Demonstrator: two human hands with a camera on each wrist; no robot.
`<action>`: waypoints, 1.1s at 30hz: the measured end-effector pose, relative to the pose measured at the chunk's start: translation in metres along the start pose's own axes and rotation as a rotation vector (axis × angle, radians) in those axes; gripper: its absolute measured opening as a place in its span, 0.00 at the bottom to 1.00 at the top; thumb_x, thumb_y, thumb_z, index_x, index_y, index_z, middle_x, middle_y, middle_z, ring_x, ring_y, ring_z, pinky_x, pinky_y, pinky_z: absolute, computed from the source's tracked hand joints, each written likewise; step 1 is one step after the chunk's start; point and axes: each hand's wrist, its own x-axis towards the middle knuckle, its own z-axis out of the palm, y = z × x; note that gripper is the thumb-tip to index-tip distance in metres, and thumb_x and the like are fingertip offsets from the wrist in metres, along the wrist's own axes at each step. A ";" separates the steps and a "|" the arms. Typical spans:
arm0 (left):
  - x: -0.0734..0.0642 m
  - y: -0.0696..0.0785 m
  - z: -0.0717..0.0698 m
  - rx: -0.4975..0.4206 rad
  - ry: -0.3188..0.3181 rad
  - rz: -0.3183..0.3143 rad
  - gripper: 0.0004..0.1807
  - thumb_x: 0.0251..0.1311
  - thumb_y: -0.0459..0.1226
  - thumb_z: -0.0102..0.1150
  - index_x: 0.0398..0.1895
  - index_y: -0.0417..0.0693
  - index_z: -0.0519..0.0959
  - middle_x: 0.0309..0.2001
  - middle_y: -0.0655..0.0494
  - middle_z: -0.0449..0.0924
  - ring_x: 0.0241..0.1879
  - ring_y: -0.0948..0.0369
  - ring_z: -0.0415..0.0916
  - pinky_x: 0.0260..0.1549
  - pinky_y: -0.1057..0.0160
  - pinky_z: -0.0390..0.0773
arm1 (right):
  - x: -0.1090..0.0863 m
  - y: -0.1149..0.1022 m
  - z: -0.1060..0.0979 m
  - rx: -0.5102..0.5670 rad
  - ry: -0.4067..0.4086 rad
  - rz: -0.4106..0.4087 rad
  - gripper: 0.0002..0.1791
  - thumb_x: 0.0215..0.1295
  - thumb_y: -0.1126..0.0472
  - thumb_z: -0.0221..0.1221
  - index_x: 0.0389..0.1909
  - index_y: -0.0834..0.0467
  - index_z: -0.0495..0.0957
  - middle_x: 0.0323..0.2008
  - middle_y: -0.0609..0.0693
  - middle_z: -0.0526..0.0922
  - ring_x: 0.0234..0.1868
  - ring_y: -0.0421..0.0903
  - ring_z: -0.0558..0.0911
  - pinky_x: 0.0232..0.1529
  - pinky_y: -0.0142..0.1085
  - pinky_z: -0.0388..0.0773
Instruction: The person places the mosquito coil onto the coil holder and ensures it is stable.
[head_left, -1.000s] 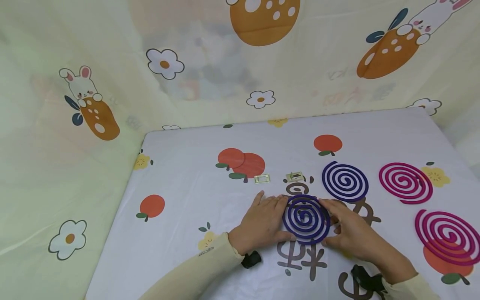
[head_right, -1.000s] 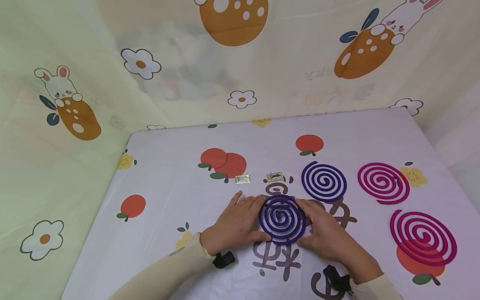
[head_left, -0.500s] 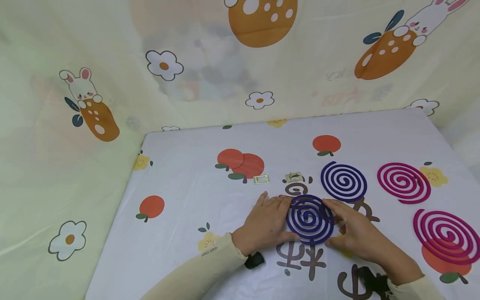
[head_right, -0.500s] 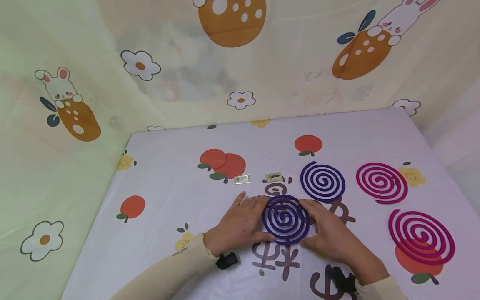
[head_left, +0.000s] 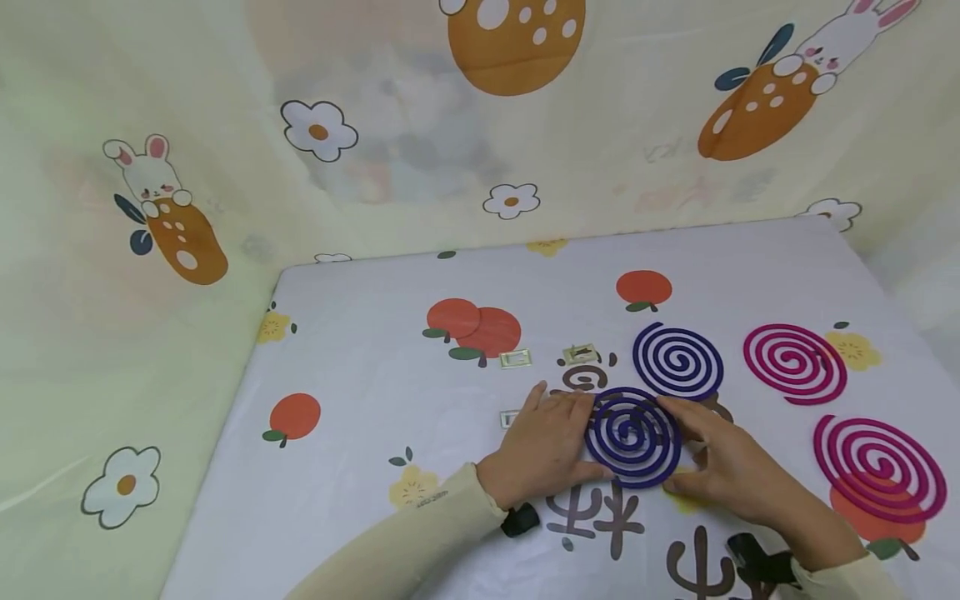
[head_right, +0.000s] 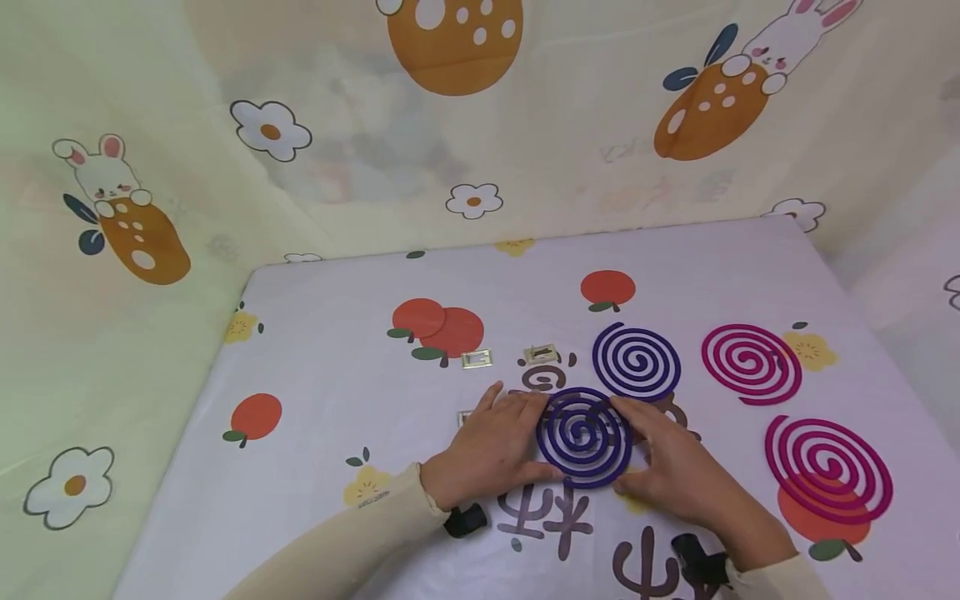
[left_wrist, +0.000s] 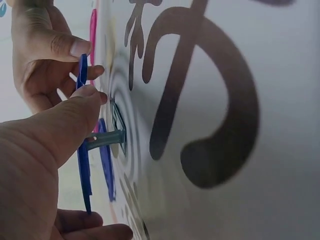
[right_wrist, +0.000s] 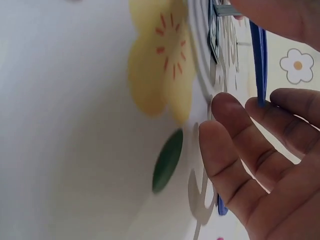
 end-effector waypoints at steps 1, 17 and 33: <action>0.001 0.000 0.000 0.000 -0.001 0.002 0.54 0.55 0.72 0.65 0.75 0.45 0.67 0.69 0.52 0.76 0.69 0.57 0.73 0.75 0.45 0.60 | 0.000 0.001 -0.001 -0.002 -0.005 0.010 0.58 0.43 0.63 0.82 0.77 0.64 0.63 0.71 0.67 0.70 0.55 0.62 0.83 0.47 0.47 0.84; 0.021 0.023 0.004 0.037 0.046 0.039 0.53 0.53 0.73 0.65 0.71 0.46 0.69 0.65 0.55 0.79 0.67 0.59 0.75 0.74 0.46 0.63 | -0.014 0.023 -0.015 -0.070 0.043 -0.016 0.61 0.39 0.65 0.83 0.77 0.63 0.63 0.64 0.65 0.76 0.43 0.46 0.81 0.36 0.32 0.81; 0.032 0.040 0.009 0.096 0.054 0.047 0.51 0.54 0.76 0.60 0.69 0.49 0.69 0.65 0.57 0.79 0.66 0.60 0.74 0.74 0.50 0.63 | -0.025 0.040 -0.024 -0.064 0.064 -0.029 0.61 0.37 0.70 0.83 0.77 0.62 0.63 0.66 0.68 0.74 0.49 0.58 0.85 0.35 0.32 0.84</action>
